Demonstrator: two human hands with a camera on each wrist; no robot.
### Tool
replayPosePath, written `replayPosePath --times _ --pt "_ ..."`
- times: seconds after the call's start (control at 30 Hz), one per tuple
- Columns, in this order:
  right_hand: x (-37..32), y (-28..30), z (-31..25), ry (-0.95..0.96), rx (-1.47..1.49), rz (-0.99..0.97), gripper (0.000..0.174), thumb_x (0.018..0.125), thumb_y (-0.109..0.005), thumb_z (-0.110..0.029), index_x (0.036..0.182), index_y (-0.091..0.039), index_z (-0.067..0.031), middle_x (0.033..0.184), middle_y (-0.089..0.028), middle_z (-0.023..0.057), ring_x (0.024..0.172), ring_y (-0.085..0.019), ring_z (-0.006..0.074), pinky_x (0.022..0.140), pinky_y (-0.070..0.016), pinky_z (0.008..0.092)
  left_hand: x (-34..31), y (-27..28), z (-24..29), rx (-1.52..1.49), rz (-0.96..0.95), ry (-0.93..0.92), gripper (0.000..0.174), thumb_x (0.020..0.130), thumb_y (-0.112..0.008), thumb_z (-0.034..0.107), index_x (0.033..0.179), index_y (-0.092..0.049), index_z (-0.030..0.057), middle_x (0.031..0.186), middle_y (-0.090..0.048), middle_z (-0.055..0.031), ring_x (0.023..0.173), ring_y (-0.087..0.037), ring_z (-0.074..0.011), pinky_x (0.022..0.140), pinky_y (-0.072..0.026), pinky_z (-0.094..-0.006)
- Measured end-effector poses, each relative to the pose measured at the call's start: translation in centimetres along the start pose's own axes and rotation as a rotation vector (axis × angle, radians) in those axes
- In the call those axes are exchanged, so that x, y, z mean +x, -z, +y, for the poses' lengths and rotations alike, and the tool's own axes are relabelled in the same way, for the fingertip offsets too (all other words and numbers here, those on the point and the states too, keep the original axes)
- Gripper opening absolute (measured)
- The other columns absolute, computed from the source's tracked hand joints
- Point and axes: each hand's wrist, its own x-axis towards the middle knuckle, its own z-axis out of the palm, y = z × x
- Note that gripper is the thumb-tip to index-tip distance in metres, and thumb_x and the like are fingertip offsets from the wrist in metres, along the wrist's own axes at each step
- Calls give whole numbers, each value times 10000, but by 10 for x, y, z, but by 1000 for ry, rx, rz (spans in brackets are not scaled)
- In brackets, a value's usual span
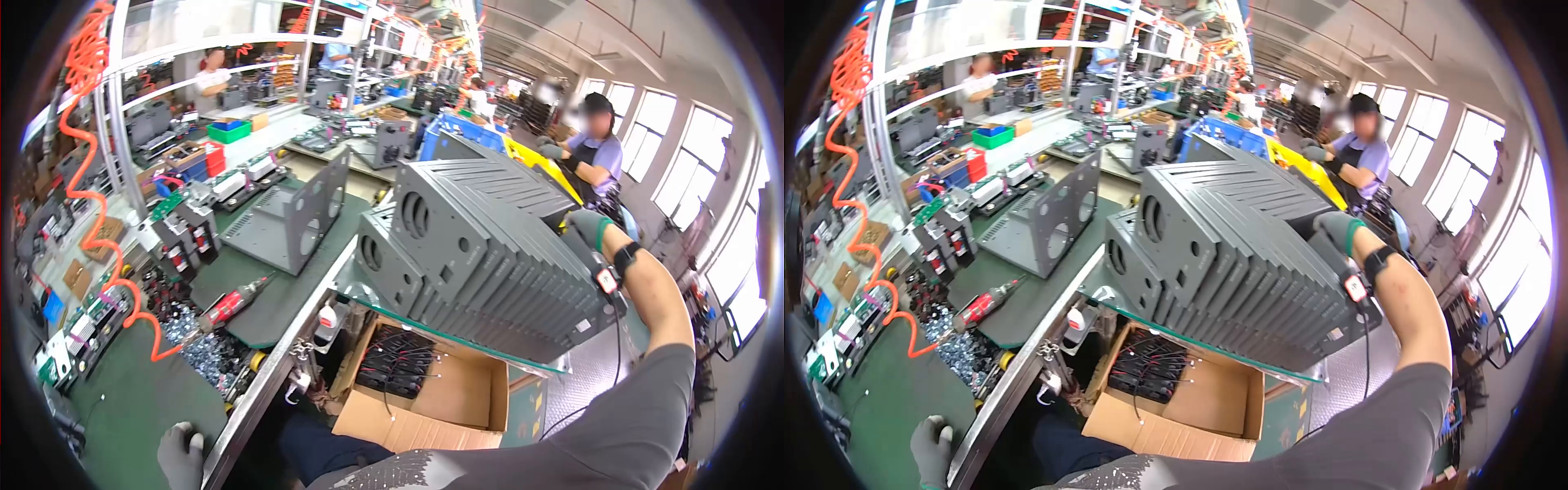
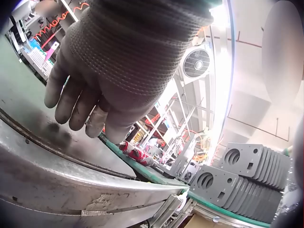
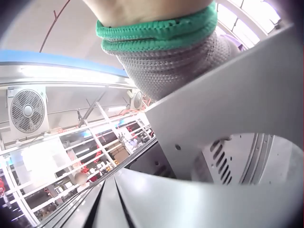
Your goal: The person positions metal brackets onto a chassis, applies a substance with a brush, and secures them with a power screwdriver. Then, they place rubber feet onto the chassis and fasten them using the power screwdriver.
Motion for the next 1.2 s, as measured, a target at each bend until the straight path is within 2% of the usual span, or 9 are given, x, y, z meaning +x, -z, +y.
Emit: replayPosePath --times 0.03,0.37,0.53,0.67,0.73,0.87,1.0,1.13,1.2 --pt "-36 -14 -74 -452 379 253 89 750 -584 -144 691 -608 -82 621 -558 46 521 -516 170 483 -423 330 0 0 2 17 56 -64 214 748 -675 145 924 -648 27 861 -653 -138 817 -636 -316 751 -499 -391" --pt "-75 100 -76 -213 377 736 214 809 -634 -262 827 -642 -49 719 -599 35 624 -578 151 560 -476 327 4 35 0 -12 -65 7 255 790 -691 220 997 -666 72 962 -667 -102 924 -626 -307 821 -493 -394" --pt "-162 89 -249 382 200 572 470 915 -587 -323 1257 -571 0 1153 -599 94 1046 -555 162 980 -413 307 6 64 10 -481 -153 56 297 895 -624 210 1126 -645 24 1031 -677 -90 1021 -635 -189 875 -494 -323" --pt "-203 0 -400 857 -313 892 488 961 -515 -292 1382 -475 -49 1240 -584 73 1066 -564 142 944 -438 273 11 73 -12 -1050 -237 107 490 989 -489 372 1339 -491 29 1193 -610 -128 1053 -617 -254 925 -495 -372" --pt "-244 -101 -497 1013 211 548 447 948 -532 -180 1359 -476 -12 1217 -587 69 1021 -594 150 841 -496 281 11 89 -14 -1152 -194 154 558 999 -447 442 1383 -445 36 1215 -595 -149 1058 -613 -272 939 -492 -398" --pt "-243 -196 -591 1790 -495 581 288 748 -678 -144 1003 -599 -35 627 -548 76 561 -554 311 548 -433 419 -13 113 -34 -1654 40 273 682 982 -343 584 1391 -426 46 1185 -605 -137 1042 -609 -267 925 -494 -426" --pt "-264 -295 -639 2210 -513 385 246 754 -639 -190 961 -526 -122 634 -521 28 505 -585 196 467 -441 362 -79 117 -48 -1563 311 86 686 969 -326 630 1337 -477 72 1138 -616 -126 969 -618 -216 888 -505 -419" --pt "-268 -351 -658 2259 -580 -47 251 764 -647 -229 949 -529 -106 733 -581 37 558 -600 235 513 -461 371 -126 142 -62 -1600 540 462 651 958 -386 634 1127 -574 34 622 -497 30 446 -405 -68 411 -298 -185" --pt "-267 -365 -659 2245 -622 -149 262 770 -653 -254 949 -547 -95 825 -630 30 591 -603 244 543 -463 367 -167 141 -108 -1525 551 528 648 955 -422 613 1164 -577 19 1049 -608 -128 943 -604 -174 817 -519 -298"
